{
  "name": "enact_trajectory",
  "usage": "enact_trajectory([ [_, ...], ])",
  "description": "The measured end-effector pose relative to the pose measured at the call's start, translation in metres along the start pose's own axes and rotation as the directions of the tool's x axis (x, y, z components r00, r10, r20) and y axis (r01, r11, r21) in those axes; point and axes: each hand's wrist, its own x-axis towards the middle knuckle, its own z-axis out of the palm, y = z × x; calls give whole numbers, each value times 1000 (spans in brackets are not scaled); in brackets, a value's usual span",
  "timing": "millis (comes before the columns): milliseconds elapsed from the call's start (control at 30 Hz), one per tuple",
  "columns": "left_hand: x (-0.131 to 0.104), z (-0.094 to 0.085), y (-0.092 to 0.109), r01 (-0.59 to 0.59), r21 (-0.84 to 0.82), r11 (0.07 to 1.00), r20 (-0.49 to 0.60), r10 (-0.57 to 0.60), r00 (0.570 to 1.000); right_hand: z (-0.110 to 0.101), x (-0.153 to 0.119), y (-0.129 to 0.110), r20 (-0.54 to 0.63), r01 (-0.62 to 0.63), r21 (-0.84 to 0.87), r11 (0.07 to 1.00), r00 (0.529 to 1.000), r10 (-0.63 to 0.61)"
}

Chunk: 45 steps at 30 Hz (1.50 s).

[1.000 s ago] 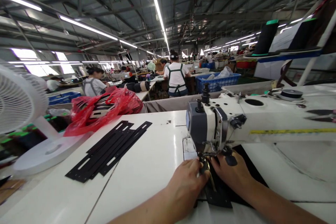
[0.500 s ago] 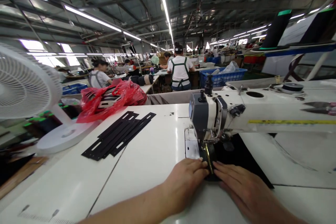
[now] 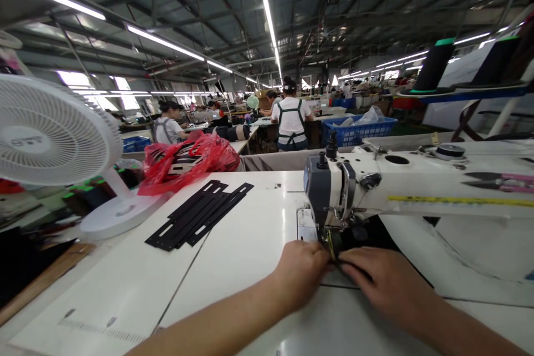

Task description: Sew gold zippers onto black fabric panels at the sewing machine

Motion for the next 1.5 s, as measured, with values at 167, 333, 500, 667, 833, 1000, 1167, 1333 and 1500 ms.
enact_trajectory([
  [167, -13, 13, 8, -180, 132, 975, -59, 189, 980, 34, -27, -10, -292, 198, -389, 900, 900, -324],
  [333, -12, 19, 3, -212, 156, 965, -145, 235, 961, 40, -25, -5, -328, 183, -379, 907, 890, -316],
  [500, -6, 17, -1, -237, 164, 958, -184, 265, 946, 41, -21, 1, -328, 175, -366, 914, 895, -303],
  [667, 0, 18, -7, -241, 182, 953, -153, 270, 951, 49, -14, 7, -337, 159, -332, 930, 900, -274],
  [833, 7, 22, -17, -196, 219, 956, -110, 224, 968, 56, -6, 14, -326, 139, -336, 932, 911, -253],
  [1000, 0, 23, -18, -107, 93, 990, -178, 122, 976, 47, -11, 9, -297, 143, -341, 929, 921, -251],
  [1167, -16, 23, -13, -130, -8, 991, -286, 123, 950, 41, -19, 7, -298, 185, -383, 905, 902, -311],
  [1333, -10, 20, -14, -160, 60, 985, -264, 170, 949, 46, -16, 13, -262, 184, -414, 891, 914, -310],
  [1500, -2, 19, -21, -188, 97, 977, -247, 207, 947, 48, -9, 19, -253, 197, -438, 877, 909, -331],
])
